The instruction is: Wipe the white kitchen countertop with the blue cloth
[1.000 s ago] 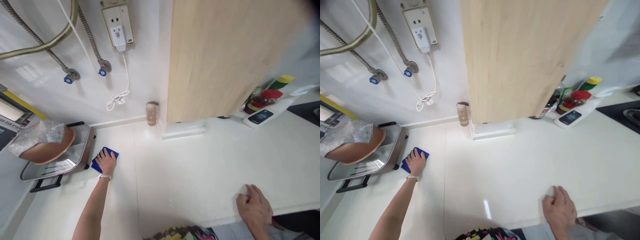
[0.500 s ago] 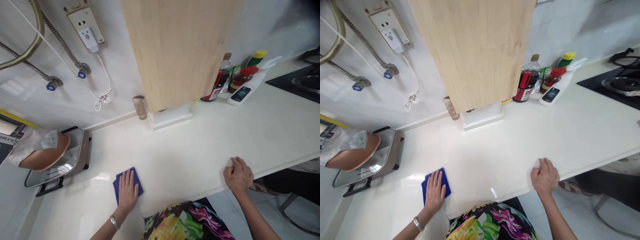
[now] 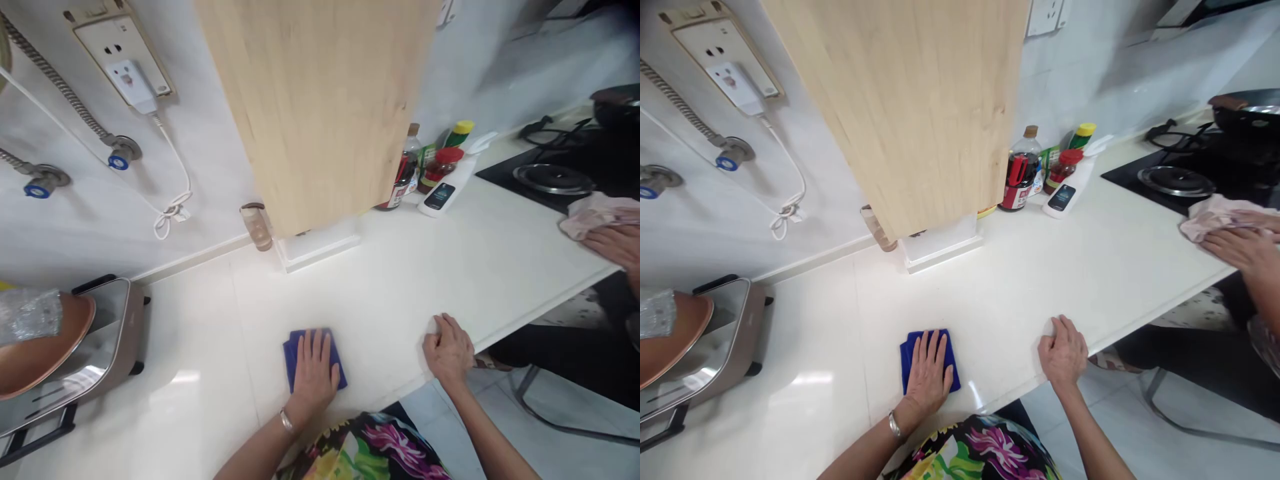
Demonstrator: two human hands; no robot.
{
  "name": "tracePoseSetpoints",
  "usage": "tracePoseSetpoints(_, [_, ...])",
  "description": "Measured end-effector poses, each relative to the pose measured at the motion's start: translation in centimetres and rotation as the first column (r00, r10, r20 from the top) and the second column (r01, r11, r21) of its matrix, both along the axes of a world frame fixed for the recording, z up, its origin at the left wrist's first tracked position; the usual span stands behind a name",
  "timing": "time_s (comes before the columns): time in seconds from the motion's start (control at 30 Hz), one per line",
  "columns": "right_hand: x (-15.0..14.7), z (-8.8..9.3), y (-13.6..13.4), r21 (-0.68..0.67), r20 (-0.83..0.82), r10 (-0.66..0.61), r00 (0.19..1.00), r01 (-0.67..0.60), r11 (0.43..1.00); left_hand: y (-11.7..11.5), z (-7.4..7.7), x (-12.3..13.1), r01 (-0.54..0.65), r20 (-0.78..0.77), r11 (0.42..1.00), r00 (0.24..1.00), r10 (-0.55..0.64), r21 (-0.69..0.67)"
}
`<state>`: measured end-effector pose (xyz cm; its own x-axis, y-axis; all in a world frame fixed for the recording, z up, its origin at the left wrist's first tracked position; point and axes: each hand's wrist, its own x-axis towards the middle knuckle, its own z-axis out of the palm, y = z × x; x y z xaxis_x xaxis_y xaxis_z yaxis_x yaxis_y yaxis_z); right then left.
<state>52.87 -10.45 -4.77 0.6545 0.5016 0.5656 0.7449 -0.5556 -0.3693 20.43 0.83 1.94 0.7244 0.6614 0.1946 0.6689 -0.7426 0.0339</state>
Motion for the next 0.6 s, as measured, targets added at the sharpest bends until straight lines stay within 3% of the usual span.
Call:
tracePoseSetpoints(0.17, [0.1,-0.3,0.2,-0.010,0.006,-0.003,1.000,0.003,1.000,3.0,-0.3,6.1,0.086,0.062,0.996,0.995,-0.084,-0.038])
tracePoseSetpoints(0.33, [0.1,-0.1,0.5,-0.022,-0.002,-0.024,1.000,0.024,0.999,5.8,-0.1,11.4,0.083,0.109,0.995,0.991,-0.078,-0.048])
tracePoseSetpoints(0.47, [0.1,0.0,0.6,-0.032,0.020,-0.033,0.999,0.034,0.999,6.6,-0.3,12.4,0.091,0.140,0.995,0.987,-0.084,-0.044])
tracePoseSetpoints(0.6, [0.4,-0.6,0.5,-0.043,0.009,-0.019,1.000,0.020,0.999,6.1,-0.9,10.9,0.083,0.165,0.996,0.983,-0.078,-0.029])
